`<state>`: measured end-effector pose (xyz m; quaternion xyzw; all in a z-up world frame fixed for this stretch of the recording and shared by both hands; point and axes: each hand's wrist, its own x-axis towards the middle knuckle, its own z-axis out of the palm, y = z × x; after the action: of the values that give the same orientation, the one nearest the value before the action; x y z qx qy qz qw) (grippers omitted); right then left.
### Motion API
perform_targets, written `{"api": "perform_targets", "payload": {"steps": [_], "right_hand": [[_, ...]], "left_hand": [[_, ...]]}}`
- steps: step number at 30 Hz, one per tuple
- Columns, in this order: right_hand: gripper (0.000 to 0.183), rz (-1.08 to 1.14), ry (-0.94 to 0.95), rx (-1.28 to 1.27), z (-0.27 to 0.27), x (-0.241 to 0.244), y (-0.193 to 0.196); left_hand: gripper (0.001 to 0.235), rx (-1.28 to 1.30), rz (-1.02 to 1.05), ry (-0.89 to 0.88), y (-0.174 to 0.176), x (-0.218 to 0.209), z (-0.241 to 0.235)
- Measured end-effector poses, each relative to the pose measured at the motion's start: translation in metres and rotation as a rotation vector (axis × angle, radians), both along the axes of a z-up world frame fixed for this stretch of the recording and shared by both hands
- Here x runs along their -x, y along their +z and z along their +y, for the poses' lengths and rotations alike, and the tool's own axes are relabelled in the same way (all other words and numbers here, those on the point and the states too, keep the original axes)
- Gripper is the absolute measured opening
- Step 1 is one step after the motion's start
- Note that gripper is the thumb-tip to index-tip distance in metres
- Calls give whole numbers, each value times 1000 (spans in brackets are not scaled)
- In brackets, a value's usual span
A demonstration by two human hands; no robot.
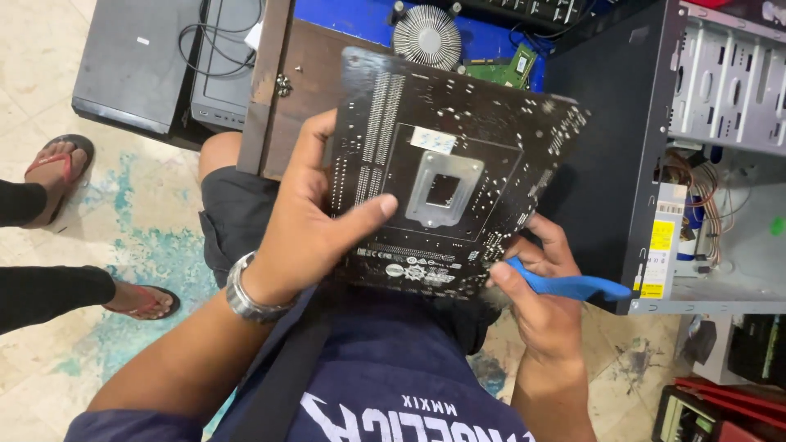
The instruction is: The person cleans a motherboard, a RAM stick, and a hard drive using a blue-handled brush. They hold each component, brush both sides, and place them back on the work surface.
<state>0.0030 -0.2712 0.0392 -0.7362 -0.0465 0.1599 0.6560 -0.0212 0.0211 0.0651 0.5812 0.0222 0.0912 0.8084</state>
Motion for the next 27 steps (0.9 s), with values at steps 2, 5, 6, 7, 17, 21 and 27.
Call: {"api": "perform_targets", "payload": {"steps": [2, 5, 6, 7, 17, 21, 27], "right_hand": [[80, -33, 6, -157, -7, -5, -10], [104, -7, 10, -403, 8, -16, -15], [118, 45, 12, -494, 17, -22, -14], [118, 40, 9, -499, -29, -27, -97], [36, -514, 23, -78, 22, -21, -35], [34, -686, -89, 164, -7, -3, -59], [46, -833, -46, 92, 25, -8, -35]], "left_hand": [[59, 202, 43, 41, -9, -1, -4], [54, 541, 114, 148, -15, 1, -12], [53, 677, 135, 216, -15, 1, -15], [53, 672, 132, 210, -15, 0, -18], [58, 515, 17, 232, -30, -6, -10], [119, 464, -57, -3, -11, -7, -4], [123, 385, 102, -40, -28, -1, 11]]}}
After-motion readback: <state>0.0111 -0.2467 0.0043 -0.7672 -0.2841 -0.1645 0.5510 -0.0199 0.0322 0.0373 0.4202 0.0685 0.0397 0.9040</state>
